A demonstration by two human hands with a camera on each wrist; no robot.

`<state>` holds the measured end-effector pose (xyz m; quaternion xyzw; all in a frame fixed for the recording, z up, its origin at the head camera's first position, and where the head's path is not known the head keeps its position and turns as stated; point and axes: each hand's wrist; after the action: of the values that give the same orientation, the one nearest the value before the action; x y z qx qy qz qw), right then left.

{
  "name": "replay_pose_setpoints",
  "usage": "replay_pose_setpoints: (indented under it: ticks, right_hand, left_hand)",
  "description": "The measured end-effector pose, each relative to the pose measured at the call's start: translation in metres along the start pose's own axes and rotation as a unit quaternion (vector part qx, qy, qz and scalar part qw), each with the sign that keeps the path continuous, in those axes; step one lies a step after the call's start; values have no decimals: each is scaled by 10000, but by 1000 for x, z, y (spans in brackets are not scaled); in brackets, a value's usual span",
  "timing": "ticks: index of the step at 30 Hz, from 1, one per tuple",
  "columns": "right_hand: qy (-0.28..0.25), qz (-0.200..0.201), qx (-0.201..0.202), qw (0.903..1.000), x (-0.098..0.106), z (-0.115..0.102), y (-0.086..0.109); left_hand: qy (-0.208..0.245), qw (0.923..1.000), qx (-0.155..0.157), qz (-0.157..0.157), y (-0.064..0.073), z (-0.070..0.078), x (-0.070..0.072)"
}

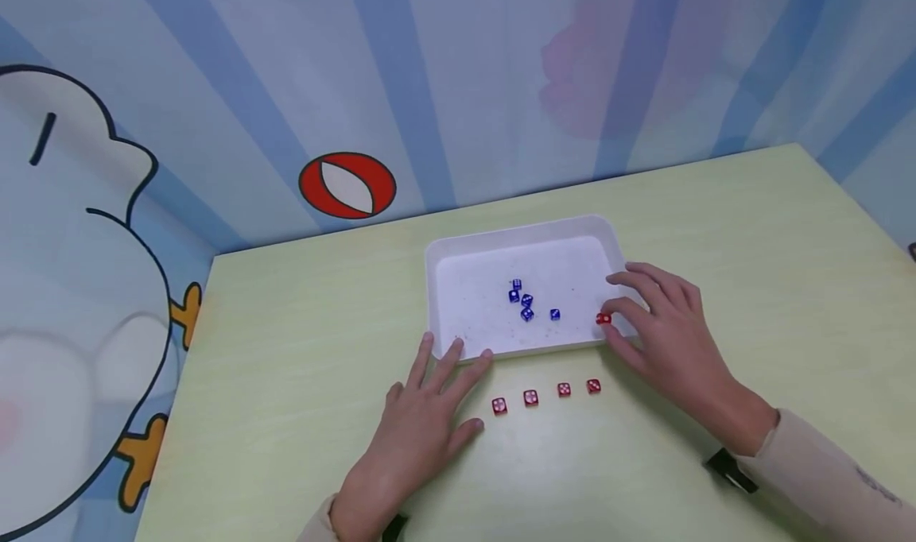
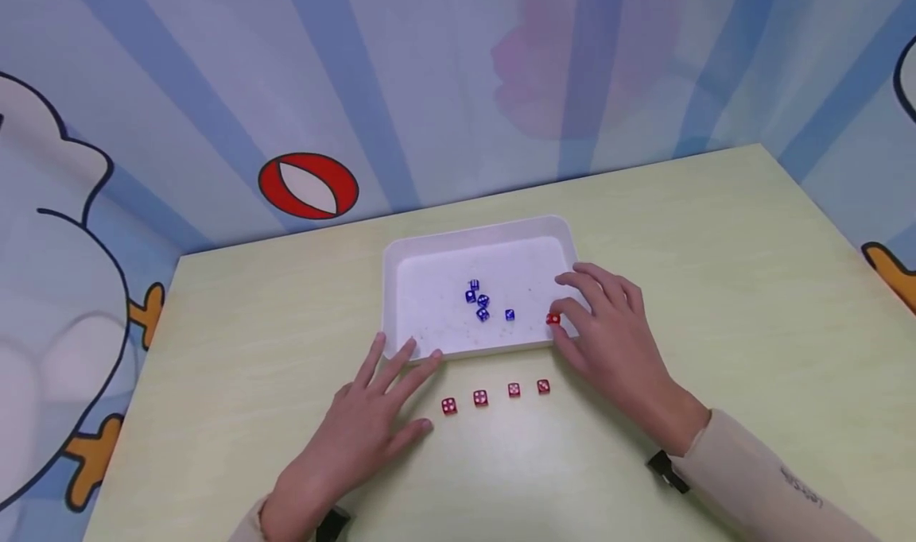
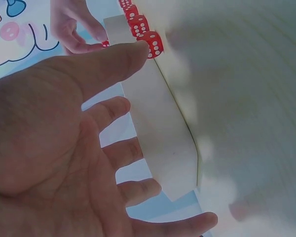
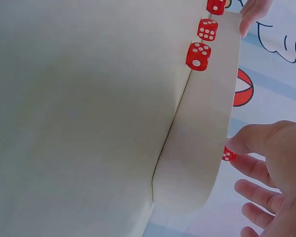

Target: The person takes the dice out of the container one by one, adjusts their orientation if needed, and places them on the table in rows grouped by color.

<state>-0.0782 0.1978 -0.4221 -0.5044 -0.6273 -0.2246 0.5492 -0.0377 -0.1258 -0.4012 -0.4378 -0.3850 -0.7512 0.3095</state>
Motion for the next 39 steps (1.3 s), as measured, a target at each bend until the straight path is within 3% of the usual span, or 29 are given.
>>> replay_pose_setpoints:
  ticks: [11, 24, 39]
  right_hand:
    - [-171, 345, 116, 9992, 6, 3, 33]
    - [-317, -436, 346, 9979, -1, 5, 47]
    - [-180, -548, 494, 9971, -5, 8, 48]
  left_hand:
    - [-202, 9998, 58, 15, -1, -1, -2]
    - [-366, 9993, 62, 48, -2, -1, -3]
    - [-220, 9997, 78, -53, -2, 0, -2]
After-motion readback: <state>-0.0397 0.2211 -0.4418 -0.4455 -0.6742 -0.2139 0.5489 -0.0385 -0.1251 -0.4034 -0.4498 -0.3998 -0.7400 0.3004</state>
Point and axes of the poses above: each hand's wrist, its own y-axis away from the middle knuckle, its own x-axis out of the back of the hand, z = x × y, and after that the axes turned 13 degrees about -z, right-handed
